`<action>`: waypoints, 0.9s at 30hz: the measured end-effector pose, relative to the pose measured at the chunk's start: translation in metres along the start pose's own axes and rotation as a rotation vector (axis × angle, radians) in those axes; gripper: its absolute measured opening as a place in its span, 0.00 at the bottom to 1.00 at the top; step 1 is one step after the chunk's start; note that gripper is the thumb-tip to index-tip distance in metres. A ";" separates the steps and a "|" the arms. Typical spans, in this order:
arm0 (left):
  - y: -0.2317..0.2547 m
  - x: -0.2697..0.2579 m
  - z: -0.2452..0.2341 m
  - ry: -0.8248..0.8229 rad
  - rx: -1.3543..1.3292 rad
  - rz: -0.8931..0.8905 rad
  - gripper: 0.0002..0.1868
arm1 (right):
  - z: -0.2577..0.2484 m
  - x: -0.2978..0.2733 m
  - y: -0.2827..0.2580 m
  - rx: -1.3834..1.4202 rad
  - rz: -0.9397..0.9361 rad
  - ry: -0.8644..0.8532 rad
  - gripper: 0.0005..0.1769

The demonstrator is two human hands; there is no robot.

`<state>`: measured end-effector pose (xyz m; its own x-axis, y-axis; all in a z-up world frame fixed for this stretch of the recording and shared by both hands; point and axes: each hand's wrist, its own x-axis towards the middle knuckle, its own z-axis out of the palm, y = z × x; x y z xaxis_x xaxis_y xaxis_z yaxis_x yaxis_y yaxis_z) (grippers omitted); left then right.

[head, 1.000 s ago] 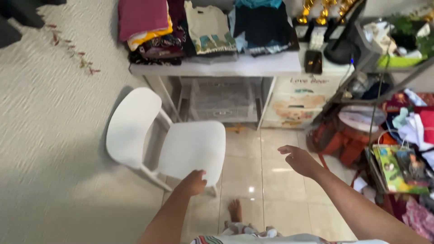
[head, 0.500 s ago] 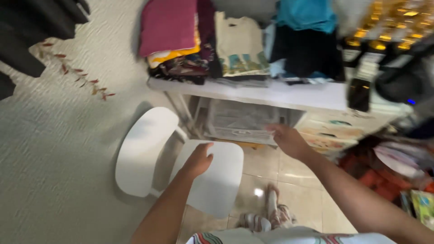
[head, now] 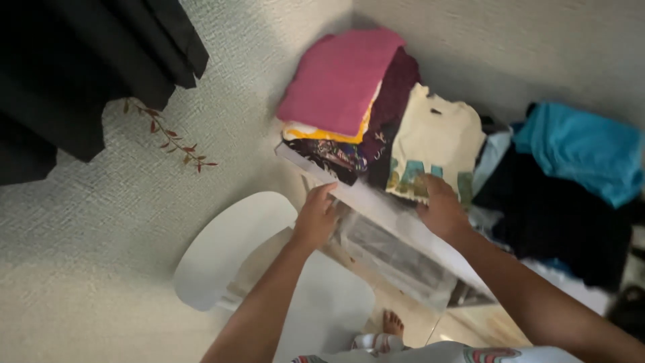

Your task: Moving and organizing folded clothes between a wardrobe and a desk.

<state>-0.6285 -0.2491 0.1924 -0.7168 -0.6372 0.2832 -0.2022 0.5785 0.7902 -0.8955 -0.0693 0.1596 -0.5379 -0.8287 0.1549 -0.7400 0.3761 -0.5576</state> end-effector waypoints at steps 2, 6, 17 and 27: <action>0.037 0.019 0.002 -0.008 -0.160 -0.302 0.27 | 0.010 0.025 0.030 -0.178 -0.182 -0.031 0.48; -0.007 0.024 0.043 0.062 -0.069 -0.150 0.28 | -0.004 0.048 0.034 -0.369 -0.116 -0.304 0.60; -0.005 0.049 0.055 0.146 -0.158 -0.302 0.28 | -0.059 0.127 0.075 0.018 0.120 0.192 0.20; -0.050 0.120 0.063 0.516 -0.385 -0.174 0.28 | -0.023 0.058 0.003 -0.210 -0.291 -0.342 0.21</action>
<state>-0.7465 -0.3225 0.1531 -0.2643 -0.9221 0.2826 0.0351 0.2836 0.9583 -0.9387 -0.1068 0.1860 -0.1595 -0.9871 -0.0166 -0.9242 0.1552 -0.3490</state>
